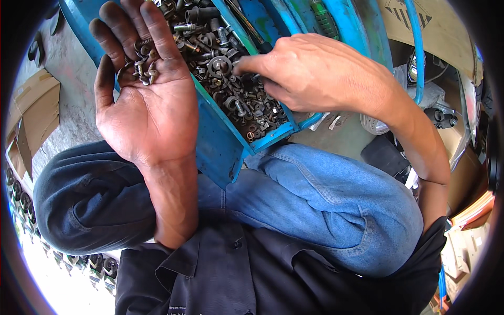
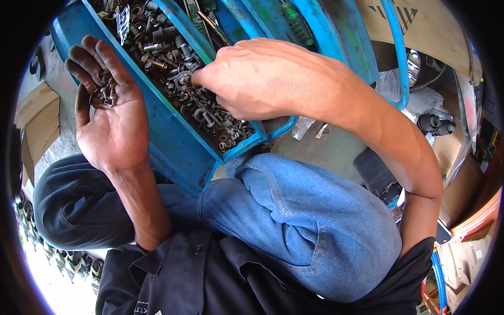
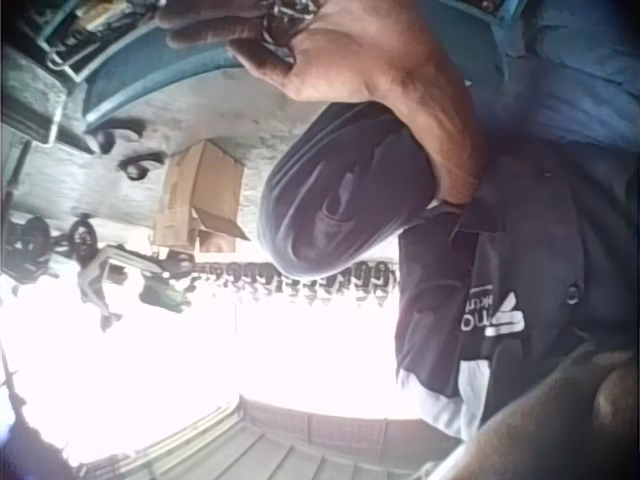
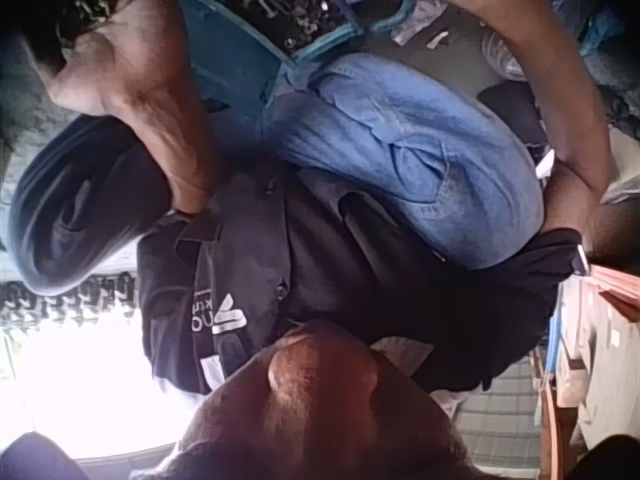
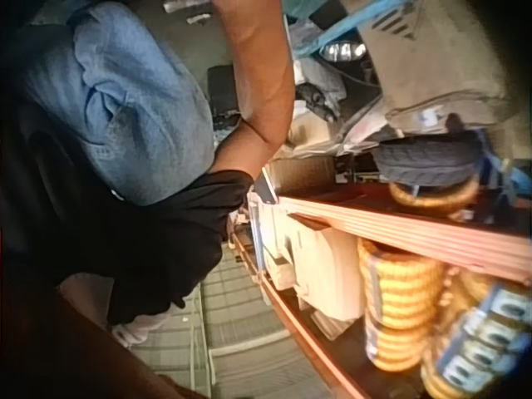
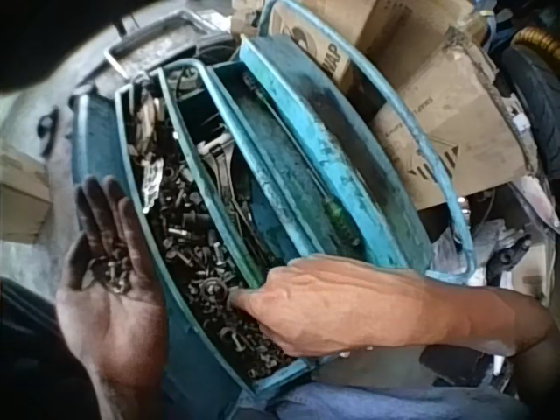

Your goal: The person selects several bolts from a toolbox by hand and then attaches a front plastic panel to a scooter, connecting a wiring plug and using a screwdriver to fasten the component.

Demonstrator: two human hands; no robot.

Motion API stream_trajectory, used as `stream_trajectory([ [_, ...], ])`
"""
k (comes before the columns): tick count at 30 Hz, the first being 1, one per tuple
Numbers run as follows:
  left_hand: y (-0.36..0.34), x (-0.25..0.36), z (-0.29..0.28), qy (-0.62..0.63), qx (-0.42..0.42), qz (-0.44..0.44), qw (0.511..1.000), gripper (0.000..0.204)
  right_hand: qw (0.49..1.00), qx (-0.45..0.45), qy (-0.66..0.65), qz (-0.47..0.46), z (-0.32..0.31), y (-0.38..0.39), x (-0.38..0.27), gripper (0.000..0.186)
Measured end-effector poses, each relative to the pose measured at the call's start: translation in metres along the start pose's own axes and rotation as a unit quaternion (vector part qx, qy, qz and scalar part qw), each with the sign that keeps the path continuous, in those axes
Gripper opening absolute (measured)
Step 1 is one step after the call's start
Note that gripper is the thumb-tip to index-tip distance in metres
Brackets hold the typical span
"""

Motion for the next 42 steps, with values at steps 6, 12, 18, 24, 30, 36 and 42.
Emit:
stream_trajectory([
  [6, 0.001, 0.0, 0.001, 0.01, -0.001, -0.01, 1.0, 0.046, 0.992, -0.111, -0.033, -0.052, 0.017, 0.0, -0.014, 0.014],
  [12, 0.0, -0.002, 0.0, 0.02, 0.005, -0.008, 1.0, 0.047, 0.957, 0.058, 0.147, -0.241, 0.077, 0.0, -0.025, 0.01],
  [18, 0.0, -0.005, -0.003, 0.029, 0.008, -0.011, 0.999, 0.049, 0.951, 0.101, 0.192, -0.22, 0.1, 0.002, -0.022, 0.011],
  [24, -0.001, -0.005, -0.005, 0.045, 0.011, -0.012, 0.999, 0.047, 0.964, 0.113, 0.096, -0.22, 0.075, -0.003, -0.018, 0.011],
  [30, -0.001, -0.008, -0.017, -0.095, 0.098, 0.088, 0.987, 0.042, 0.963, 0.209, -0.051, -0.16, -0.029, -0.007, -0.014, 0.018],
  [36, 0.001, -0.04, -0.023, -0.109, 0.32, 0.035, 0.941, 0.029, 0.861, 0.373, -0.041, -0.343, -0.036, -0.022, -0.01, 0.022],
  [42, 0.005, -0.018, -0.03, -0.064, 0.025, -0.094, 0.993, 0.04, 0.946, 0.287, -0.079, -0.127, -0.032, -0.001, -0.013, 0.023],
])
Point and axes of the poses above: each hand's wrist, its own y-axis away from the middle knuckle, its own z-axis out of the palm, x = y × z, the point moved 2 cm from there along -y, towards the middle knuckle, and after that the axes turned 9 degrees about -z, right-handed, at the moved point
